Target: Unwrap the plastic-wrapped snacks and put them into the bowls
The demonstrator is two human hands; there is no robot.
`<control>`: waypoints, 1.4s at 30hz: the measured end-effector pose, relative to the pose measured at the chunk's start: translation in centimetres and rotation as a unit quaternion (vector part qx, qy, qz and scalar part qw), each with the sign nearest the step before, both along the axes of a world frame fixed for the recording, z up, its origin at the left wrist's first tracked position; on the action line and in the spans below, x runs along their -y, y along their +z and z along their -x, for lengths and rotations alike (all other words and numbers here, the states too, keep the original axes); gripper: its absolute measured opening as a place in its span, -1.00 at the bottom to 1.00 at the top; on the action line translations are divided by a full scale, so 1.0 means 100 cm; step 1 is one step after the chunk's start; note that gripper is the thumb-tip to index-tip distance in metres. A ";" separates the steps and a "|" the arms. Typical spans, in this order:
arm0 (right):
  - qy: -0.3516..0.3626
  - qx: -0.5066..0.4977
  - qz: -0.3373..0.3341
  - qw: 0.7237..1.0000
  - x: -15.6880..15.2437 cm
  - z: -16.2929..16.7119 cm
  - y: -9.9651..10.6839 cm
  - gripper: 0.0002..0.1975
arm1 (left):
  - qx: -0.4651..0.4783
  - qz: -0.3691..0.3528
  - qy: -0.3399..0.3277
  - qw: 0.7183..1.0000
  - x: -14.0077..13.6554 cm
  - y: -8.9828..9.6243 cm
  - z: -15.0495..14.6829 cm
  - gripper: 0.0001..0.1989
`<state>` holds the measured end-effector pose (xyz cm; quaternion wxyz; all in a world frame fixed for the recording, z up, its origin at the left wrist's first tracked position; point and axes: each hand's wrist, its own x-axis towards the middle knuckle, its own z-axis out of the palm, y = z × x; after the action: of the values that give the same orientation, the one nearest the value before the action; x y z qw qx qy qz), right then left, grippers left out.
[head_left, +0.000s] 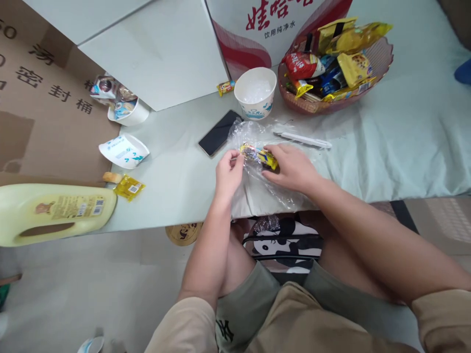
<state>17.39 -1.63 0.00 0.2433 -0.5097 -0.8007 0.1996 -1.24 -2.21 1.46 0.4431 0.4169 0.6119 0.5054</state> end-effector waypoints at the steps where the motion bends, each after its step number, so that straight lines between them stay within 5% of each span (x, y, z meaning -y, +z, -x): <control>1: -0.003 -0.009 0.008 1.000 0.000 0.002 -0.002 -0.35 | 0.071 -0.002 0.005 0.997 0.000 0.002 -0.003 -0.86; 5: -0.023 -0.084 0.061 0.994 -0.001 0.004 -0.003 -0.19 | 0.269 0.041 -0.041 0.961 0.000 0.017 -0.009 -0.89; 8: -0.033 -0.158 0.109 0.981 -0.005 0.001 -0.001 -0.37 | 0.311 0.076 -0.064 0.945 0.000 0.025 -0.007 -0.92; 13: -0.066 -0.294 0.161 0.940 -0.013 -0.008 0.000 -0.46 | 0.347 0.075 0.043 0.934 -0.010 0.025 0.006 -0.90; 19: -0.171 -0.313 0.110 0.928 -0.014 -0.024 0.011 -0.54 | 0.348 0.083 0.191 0.914 -0.020 0.017 0.017 -0.92; 26: -0.172 -0.488 0.090 0.851 -0.082 -0.054 0.025 -0.55 | 0.359 0.111 0.169 0.911 -0.019 0.022 0.010 -0.91; 31: -0.132 -0.349 0.007 0.928 -0.107 -0.075 0.015 -0.50 | 0.352 0.115 0.166 0.914 -0.024 0.025 0.008 -0.91; 33: -0.130 -0.332 -0.002 0.934 -0.108 -0.076 0.011 -0.54 | 0.353 0.117 0.165 0.914 -0.025 0.025 0.007 -0.92; 37: -0.219 -0.419 0.028 0.881 -0.109 -0.068 0.011 -0.58 | 0.355 0.120 0.160 0.913 -0.024 0.022 0.005 -0.91; 40: -0.315 -0.443 0.006 0.839 -0.105 -0.061 0.016 -0.34 | 0.346 0.112 0.158 0.918 -0.022 0.019 0.006 -0.90; 42: -0.341 -0.422 -0.024 0.840 -0.094 -0.059 0.021 -0.21 | 0.337 0.105 0.158 0.922 -0.021 0.018 0.007 -0.89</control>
<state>23.30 7.76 2.14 0.6226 -0.6111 -0.4006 0.2801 -1.98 -0.14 3.28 0.5787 0.0711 0.5340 0.6123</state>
